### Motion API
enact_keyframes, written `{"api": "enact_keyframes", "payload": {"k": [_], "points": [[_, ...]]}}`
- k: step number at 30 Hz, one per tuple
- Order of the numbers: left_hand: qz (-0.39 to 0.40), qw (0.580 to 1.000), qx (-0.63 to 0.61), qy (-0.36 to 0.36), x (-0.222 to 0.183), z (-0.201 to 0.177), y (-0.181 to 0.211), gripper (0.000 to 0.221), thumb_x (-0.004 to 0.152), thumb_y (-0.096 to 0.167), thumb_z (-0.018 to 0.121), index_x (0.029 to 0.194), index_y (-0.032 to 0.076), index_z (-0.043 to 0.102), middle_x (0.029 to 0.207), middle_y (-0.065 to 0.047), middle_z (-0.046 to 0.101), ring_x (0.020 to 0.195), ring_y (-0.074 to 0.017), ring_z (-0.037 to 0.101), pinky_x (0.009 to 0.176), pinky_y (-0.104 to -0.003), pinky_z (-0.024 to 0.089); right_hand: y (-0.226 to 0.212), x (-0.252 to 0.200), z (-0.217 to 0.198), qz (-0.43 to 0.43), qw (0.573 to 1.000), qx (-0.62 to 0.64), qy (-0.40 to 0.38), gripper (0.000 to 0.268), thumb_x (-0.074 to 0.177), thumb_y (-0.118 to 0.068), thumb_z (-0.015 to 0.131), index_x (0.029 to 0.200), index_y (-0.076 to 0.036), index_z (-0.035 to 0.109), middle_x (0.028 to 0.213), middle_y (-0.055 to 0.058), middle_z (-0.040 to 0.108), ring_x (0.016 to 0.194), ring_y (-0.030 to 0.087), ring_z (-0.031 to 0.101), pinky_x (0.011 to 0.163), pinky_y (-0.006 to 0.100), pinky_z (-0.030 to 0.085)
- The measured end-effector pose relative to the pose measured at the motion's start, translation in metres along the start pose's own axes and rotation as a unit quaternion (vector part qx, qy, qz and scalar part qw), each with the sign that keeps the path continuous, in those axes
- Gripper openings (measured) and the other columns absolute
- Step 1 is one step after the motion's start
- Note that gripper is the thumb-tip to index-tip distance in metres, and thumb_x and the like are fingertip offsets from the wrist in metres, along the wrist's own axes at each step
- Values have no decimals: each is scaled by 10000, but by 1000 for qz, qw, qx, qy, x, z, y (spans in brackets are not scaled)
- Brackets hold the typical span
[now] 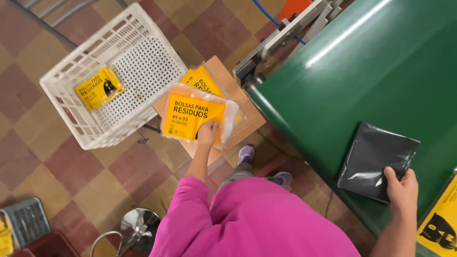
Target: Folding black plastic garbage bags and sealing them inside labeled plastic sleeves using a manual heat sealer.
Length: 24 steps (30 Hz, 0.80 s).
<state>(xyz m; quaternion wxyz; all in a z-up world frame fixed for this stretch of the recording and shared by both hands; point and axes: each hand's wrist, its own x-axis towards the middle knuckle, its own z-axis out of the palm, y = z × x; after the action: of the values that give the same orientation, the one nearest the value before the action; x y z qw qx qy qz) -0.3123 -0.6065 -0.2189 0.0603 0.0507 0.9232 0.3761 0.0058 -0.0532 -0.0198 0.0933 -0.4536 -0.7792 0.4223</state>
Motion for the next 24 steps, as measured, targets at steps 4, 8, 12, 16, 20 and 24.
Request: {"api": "enact_keyframes", "payload": {"k": [4,8,12,16,20,24], "points": [[-101,992,-80,0,10,-16,-21,242,994,258,589,955,58,720,859,-162,719,814,-308,696,752,-397,532,8,-8,2,8,999,43,-14,256,1056,-168,728,1114,23,568,947,57,627,812,130,548,693,315,450],[-104,909,-398,69,35,-60,17,159,1018,182,609,941,68,688,864,-6,681,770,-92,593,706,-247,486,26,-16,2,-43,980,189,-37,206,1054,-110,642,1227,-31,562,1080,8,637,935,87,586,815,251,485],[-39,898,-438,-34,30,-91,225,207,1078,180,638,923,50,682,841,17,619,744,-50,523,663,-205,405,25,-60,-20,-5,976,217,13,220,1067,-109,622,1262,-29,560,1095,35,653,940,108,595,822,269,490],[259,925,-223,-168,-8,-38,425,88,949,153,691,939,67,711,883,-41,690,786,-168,652,700,-286,524,14,-96,-52,78,939,335,-1,403,1006,-142,605,1385,-29,528,1175,78,686,984,138,649,845,287,525],[509,830,-105,-202,-47,81,502,101,885,175,741,874,94,681,889,-80,676,872,-308,660,741,-405,536,50,-123,-67,72,919,386,-24,496,990,-158,610,1441,11,489,1276,98,668,1092,150,647,921,288,524],[595,765,-51,-240,-78,170,514,130,871,195,737,860,107,642,848,-60,624,871,-288,641,707,-433,524,68,-127,-68,106,911,398,26,551,992,-140,614,1489,-34,401,1287,98,656,1098,155,632,926,290,505]]}}
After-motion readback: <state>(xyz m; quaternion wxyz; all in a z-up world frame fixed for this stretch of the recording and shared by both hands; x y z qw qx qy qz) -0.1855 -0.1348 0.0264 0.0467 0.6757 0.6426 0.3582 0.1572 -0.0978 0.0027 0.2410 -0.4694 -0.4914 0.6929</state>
